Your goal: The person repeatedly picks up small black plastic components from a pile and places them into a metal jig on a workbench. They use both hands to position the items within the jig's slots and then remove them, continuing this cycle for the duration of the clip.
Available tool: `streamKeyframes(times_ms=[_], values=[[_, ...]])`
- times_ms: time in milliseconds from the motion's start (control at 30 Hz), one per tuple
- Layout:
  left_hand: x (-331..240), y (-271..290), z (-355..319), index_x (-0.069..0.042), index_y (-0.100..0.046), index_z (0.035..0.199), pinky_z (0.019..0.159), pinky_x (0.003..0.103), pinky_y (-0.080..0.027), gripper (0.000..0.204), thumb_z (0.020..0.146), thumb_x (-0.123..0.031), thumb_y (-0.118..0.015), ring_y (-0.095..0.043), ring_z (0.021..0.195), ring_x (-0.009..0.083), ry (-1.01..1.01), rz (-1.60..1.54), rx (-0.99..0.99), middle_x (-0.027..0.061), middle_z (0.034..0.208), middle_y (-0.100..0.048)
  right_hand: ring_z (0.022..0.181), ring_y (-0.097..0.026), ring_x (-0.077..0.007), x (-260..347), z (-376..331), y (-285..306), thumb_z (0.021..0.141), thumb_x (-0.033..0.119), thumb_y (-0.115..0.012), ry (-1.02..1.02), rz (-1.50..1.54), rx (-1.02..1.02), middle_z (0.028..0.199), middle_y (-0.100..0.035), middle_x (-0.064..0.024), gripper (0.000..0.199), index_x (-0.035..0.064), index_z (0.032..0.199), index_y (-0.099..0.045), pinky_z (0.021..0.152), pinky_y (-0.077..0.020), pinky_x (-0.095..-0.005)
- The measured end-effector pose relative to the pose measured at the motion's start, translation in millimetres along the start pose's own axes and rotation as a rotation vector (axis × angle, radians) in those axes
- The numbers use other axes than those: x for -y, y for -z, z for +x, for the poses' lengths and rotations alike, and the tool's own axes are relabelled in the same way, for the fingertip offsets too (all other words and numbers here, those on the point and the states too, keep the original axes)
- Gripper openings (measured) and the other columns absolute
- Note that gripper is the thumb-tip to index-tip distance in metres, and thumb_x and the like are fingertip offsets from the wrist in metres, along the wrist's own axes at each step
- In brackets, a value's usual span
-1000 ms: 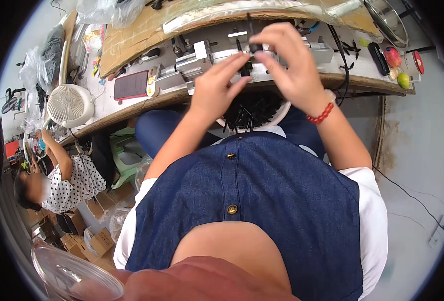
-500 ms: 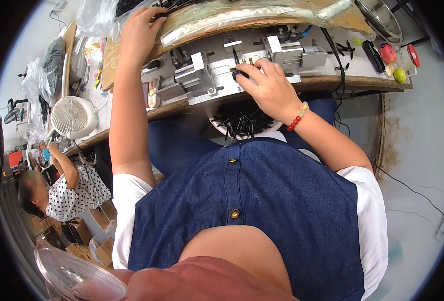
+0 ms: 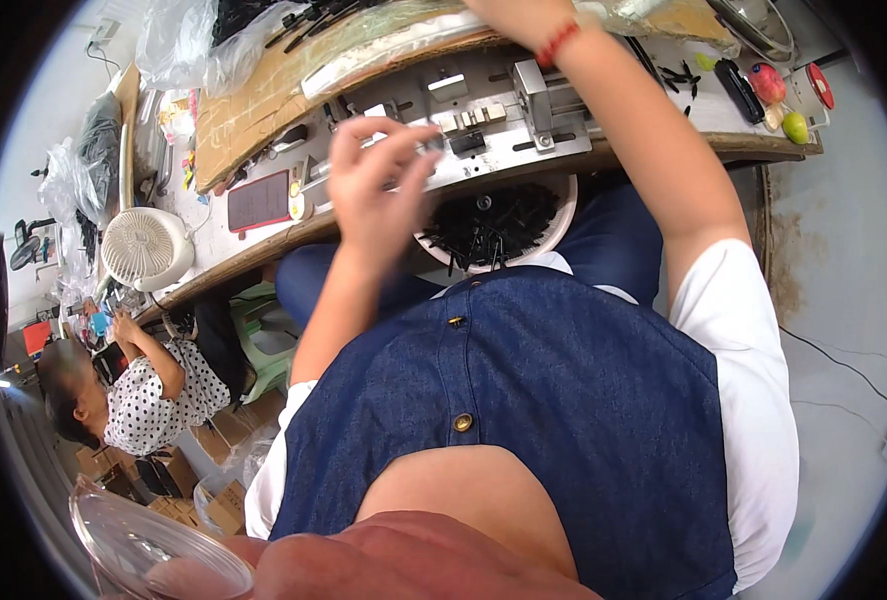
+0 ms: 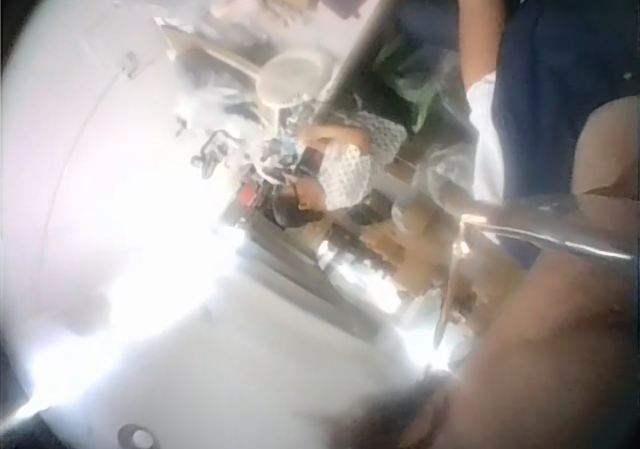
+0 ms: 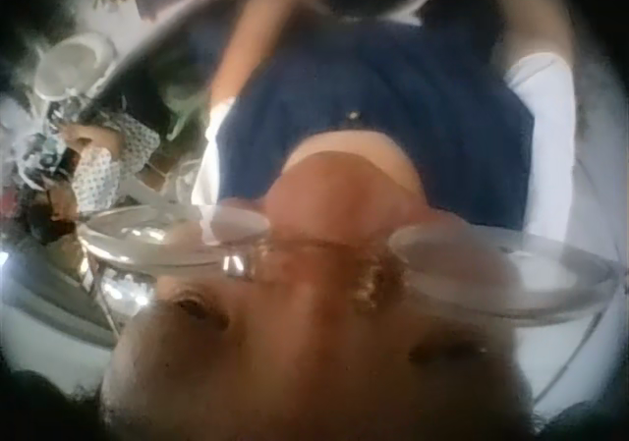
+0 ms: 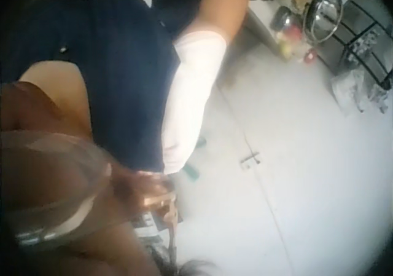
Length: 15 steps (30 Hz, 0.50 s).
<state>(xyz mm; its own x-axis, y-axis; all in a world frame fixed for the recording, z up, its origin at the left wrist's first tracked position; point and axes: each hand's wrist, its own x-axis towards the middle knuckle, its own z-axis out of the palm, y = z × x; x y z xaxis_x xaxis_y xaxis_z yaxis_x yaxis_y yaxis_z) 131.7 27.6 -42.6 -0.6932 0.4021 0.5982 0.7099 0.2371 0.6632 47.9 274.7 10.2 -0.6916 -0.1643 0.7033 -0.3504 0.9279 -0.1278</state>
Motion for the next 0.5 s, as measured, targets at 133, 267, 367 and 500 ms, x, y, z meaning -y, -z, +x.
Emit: streamKeyframes(times_ms=[133, 267, 367, 500], values=[[12, -32, -29, -0.008, -0.078, 0.107, 0.060, 0.027, -0.053, 0.025, 0.083, -0.002, -0.082, -0.064, 0.066, 0.0121, 0.057, 0.034, 0.059, 0.0076, 0.109, -0.057, 0.098, -0.056, -0.0309, -23, 27, -17, 0.086, 0.016, -0.075, 0.032, -0.223, 0.214, 0.098, -0.061, -0.0095, 0.013, 0.0054, 0.092, -0.073, 0.087, -0.0443, -0.0420], [23, -43, -33, -0.009, -0.076, 0.106, 0.065, 0.034, -0.058, 0.019, 0.087, -0.012, -0.079, -0.071, 0.073, 0.0209, 0.083, 0.103, 0.099, 0.0056, 0.120, -0.067, 0.082, -0.059, -0.0193, -29, 33, -9, 0.091, 0.022, -0.076, -0.224, 0.259, 0.084, 0.091, -0.062, -0.0055, 0.016, 0.0066, 0.090, -0.073, 0.076, -0.0466, -0.0340], [25, -49, -33, -0.010, -0.076, 0.108, 0.072, 0.036, -0.061, 0.019, 0.089, -0.012, -0.077, -0.075, 0.086, 0.0250, 0.014, 0.136, 0.075, 0.0058, 0.124, -0.071, 0.072, -0.059, -0.0101, -64, 35, -14, 0.100, 0.024, -0.070, -0.481, 0.890, -0.057, 0.083, -0.066, 0.0002, 0.018, 0.0068, 0.100, -0.073, 0.066, -0.0451, -0.0240], [19, -48, -32, -0.011, -0.075, 0.114, 0.078, 0.036, -0.062, 0.023, 0.090, -0.014, -0.075, -0.075, 0.099, 0.0264, 0.084, 0.160, 0.114, 0.0056, 0.130, -0.071, 0.080, -0.063, -0.0103, -83, 26, -8, 0.105, 0.020, -0.063, -0.645, 1.556, -0.203, 0.101, -0.075, -0.0070, 0.016, 0.0065, 0.110, -0.068, 0.071, -0.0477, -0.0224]])
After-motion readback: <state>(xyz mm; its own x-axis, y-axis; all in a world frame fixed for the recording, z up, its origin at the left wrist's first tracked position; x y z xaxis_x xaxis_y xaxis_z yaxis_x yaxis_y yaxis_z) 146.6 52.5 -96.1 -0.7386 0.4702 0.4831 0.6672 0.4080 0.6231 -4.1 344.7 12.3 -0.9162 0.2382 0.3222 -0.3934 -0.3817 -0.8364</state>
